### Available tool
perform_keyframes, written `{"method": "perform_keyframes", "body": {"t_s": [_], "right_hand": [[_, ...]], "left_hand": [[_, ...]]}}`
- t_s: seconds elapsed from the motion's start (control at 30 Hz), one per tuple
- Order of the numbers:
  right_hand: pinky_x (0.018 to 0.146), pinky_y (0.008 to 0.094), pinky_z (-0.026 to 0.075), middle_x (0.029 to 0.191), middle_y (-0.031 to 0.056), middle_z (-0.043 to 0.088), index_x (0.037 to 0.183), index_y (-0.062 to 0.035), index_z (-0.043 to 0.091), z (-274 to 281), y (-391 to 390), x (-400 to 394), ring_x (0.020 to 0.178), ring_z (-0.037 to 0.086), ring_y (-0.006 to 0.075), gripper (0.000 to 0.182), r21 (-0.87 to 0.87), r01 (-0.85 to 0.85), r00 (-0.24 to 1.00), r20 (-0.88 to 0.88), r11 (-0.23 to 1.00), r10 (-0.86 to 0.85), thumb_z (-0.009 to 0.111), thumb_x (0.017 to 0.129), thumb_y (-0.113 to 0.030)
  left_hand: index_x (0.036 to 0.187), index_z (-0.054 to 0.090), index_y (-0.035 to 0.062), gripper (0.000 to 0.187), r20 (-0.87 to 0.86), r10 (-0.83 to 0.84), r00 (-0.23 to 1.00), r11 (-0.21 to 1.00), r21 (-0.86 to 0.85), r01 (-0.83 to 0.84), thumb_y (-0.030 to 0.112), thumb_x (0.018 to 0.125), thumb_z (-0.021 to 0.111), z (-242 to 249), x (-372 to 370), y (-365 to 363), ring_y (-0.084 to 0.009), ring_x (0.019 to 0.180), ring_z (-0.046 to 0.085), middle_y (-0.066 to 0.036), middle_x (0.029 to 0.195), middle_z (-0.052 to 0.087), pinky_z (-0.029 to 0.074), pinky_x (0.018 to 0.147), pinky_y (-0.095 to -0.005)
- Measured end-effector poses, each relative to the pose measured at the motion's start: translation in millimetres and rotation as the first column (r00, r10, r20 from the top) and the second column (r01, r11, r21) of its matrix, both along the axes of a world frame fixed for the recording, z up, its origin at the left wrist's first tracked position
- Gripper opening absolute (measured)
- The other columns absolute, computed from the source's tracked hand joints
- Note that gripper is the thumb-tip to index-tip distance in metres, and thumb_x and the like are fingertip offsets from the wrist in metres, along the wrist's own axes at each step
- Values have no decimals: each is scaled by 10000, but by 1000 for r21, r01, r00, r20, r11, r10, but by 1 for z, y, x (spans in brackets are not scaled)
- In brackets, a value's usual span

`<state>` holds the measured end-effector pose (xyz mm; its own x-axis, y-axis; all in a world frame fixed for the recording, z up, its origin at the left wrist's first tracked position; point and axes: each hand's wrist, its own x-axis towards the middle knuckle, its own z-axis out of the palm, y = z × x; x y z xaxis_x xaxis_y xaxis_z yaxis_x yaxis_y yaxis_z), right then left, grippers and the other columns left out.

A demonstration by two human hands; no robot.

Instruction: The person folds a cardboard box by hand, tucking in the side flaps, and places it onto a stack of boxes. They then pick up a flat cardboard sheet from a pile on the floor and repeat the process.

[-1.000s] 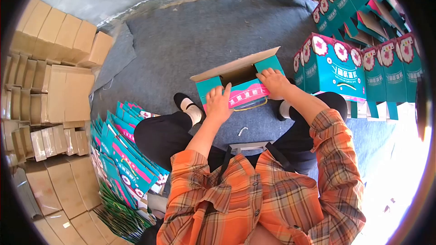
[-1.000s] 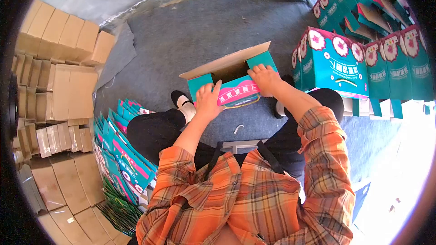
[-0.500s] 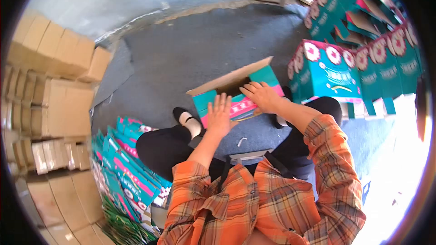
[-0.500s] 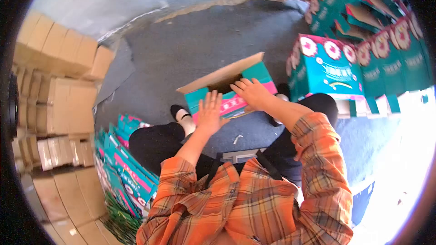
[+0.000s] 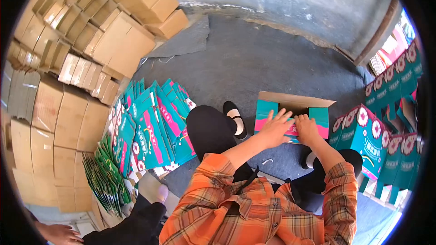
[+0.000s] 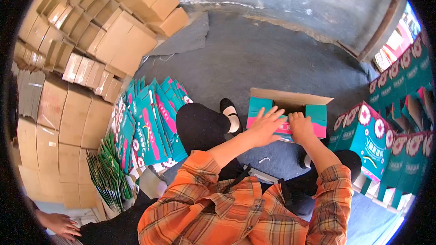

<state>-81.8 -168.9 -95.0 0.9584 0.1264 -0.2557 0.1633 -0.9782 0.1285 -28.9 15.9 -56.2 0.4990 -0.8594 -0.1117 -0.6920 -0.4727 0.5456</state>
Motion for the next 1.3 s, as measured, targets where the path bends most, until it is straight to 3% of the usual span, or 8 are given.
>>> {"method": "perform_keyframes", "body": {"t_s": [0.17,0.3,0.47,0.53,0.6,0.73,1.03,1.3], "right_hand": [[817,374,490,1105,80,536,1195,-51,475,16,-7,19,1085,514,238,692,19,79,997,-28,997,-78,791,601,-210],[854,404,493,1148,125,528,1221,-23,443,28,-26,30,1124,501,290,744,130,242,969,13,962,-246,799,607,-246],[914,408,456,1204,184,503,1262,-6,410,50,-59,35,1183,459,355,796,395,531,797,68,750,-600,807,621,-262],[872,397,469,1118,166,574,1219,-1,470,55,-83,36,1094,542,315,695,486,449,775,207,750,-597,788,648,-237],[820,374,478,996,108,642,1145,6,541,70,-103,39,940,606,243,567,897,329,736,-48,294,-675,765,670,-208],[754,344,464,992,36,658,1125,-58,589,142,-100,17,872,598,181,452,965,263,570,-171,-19,-803,707,758,-293],[821,454,489,1057,94,623,1110,-60,604,165,-177,-88,1034,552,236,480,922,-158,260,-306,-353,-916,673,798,-418],[848,488,477,1108,103,607,1159,-86,560,137,-176,-180,1030,577,243,515,841,-252,67,-478,-479,-876,641,818,-463]], "left_hand": [[1257,527,43,472,-38,40,998,892,-448,-53,184,824,652,37,9,32,-323,1071,554,-163,1190,568,436,926,-402],[1201,565,64,401,-225,161,961,894,-379,-238,183,826,645,11,12,53,-314,897,616,-143,1000,611,484,797,-416],[1205,571,78,402,-249,112,962,977,-150,-152,182,824,644,-18,5,48,-331,934,609,-145,1002,618,482,809,-417],[1210,569,86,400,-211,65,975,992,-91,-86,183,828,639,-26,5,44,-337,945,605,-149,1014,617,482,817,-424],[1214,564,86,404,-177,52,983,995,-78,-67,188,831,637,-25,4,41,-338,961,603,-153,1019,614,484,819,-424],[1220,558,82,418,-152,55,987,997,-53,-63,206,830,642,-26,4,37,-335,986,599,-153,1052,614,483,835,-428],[1249,544,69,450,-164,-82,983,997,-13,81,193,828,642,-17,-12,-10,-331,989,601,-162,1092,616,481,843,-405],[1244,553,65,457,-147,-32,989,999,3,33,176,812,654,-22,-1,4,-325,962,611,-163,1061,624,479,832,-401]]}}
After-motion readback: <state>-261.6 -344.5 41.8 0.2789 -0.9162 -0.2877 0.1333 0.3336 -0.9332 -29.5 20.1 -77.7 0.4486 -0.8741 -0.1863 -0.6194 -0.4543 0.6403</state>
